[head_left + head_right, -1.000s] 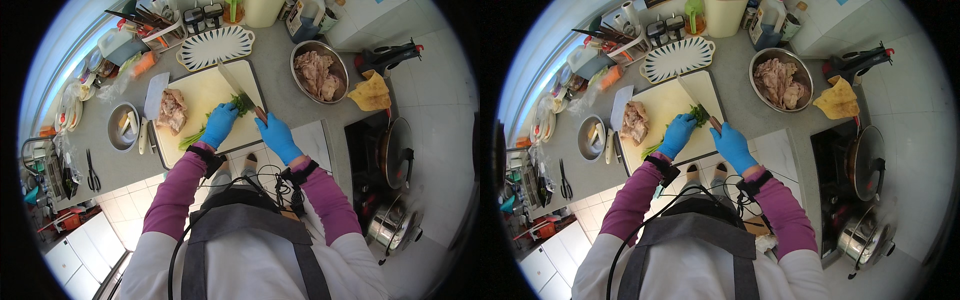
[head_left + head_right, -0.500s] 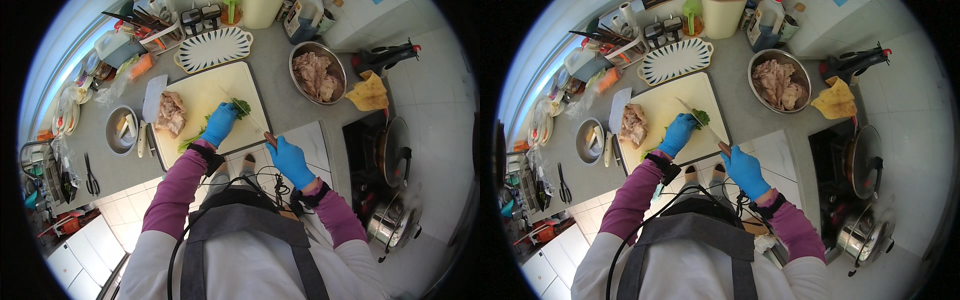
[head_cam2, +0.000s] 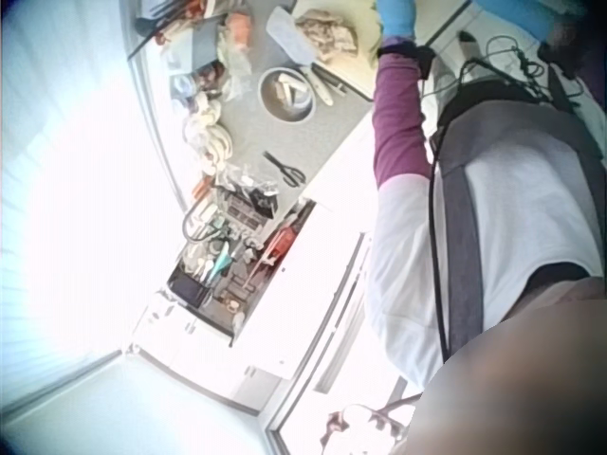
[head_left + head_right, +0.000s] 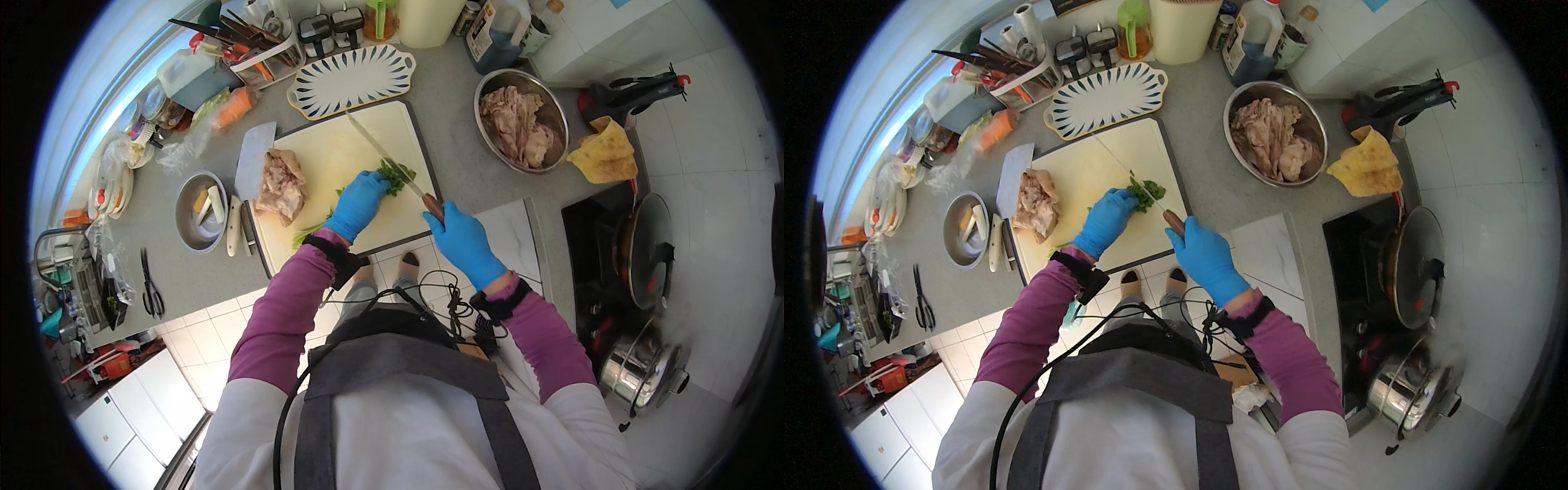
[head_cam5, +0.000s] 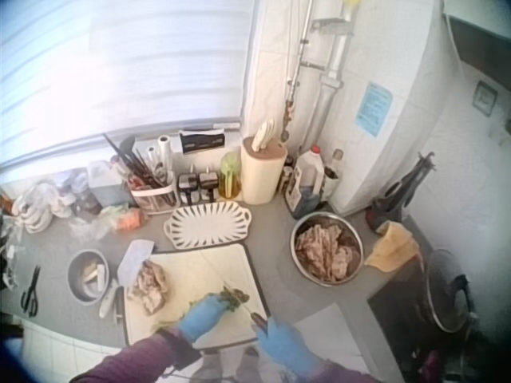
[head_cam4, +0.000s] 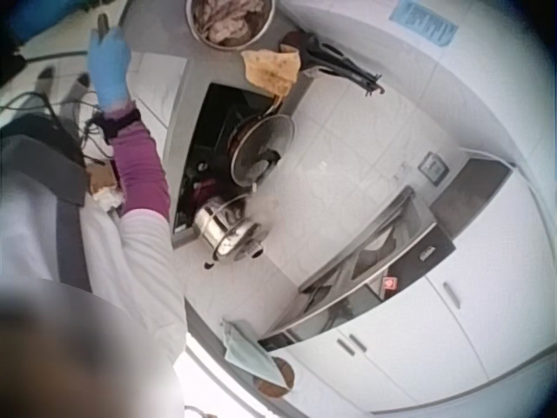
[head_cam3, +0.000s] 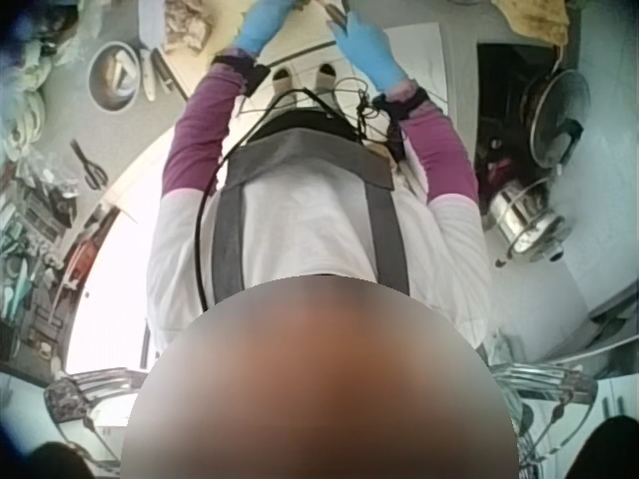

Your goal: The person washes a bunch of leafy green vegetables in a metal bowl under running water, then moves to a cutting board and chops the greens with a knife. The person discards a small piece of stem into a bin and continues chopping the remaining greens.

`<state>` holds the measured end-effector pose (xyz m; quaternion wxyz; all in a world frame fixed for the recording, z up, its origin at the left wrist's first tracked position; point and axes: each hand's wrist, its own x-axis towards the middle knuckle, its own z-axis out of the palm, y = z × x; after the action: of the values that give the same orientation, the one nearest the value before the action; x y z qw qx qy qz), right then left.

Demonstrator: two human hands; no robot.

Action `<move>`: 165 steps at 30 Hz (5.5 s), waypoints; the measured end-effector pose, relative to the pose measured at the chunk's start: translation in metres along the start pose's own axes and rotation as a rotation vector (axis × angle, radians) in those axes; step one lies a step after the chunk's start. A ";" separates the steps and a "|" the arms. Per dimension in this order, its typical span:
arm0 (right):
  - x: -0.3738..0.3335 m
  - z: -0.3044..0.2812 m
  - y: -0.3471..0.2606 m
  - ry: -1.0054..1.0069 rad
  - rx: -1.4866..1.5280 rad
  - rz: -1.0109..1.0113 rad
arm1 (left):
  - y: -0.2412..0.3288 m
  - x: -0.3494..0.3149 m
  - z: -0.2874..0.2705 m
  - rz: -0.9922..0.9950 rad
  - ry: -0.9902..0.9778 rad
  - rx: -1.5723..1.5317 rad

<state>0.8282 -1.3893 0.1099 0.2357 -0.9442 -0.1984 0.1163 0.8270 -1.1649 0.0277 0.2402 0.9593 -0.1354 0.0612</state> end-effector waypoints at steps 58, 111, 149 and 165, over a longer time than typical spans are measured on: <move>-0.020 -0.009 -0.003 -0.133 -0.120 -0.023 | 0.008 -0.013 -0.007 -0.141 0.057 -0.060; -0.008 0.014 0.003 -0.103 0.069 0.040 | -0.004 -0.022 -0.013 -0.025 0.006 -0.026; -0.022 -0.008 -0.012 -0.153 -0.110 -0.020 | 0.001 -0.019 -0.016 -0.111 -0.020 0.012; 0.003 0.018 0.000 -0.107 -0.002 -0.003 | 0.001 -0.033 -0.010 -0.041 0.002 0.092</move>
<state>0.8254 -1.3806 0.0939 0.2238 -0.9366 -0.2124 0.1661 0.7948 -1.1532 0.0312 0.1972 0.9718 -0.1125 0.0633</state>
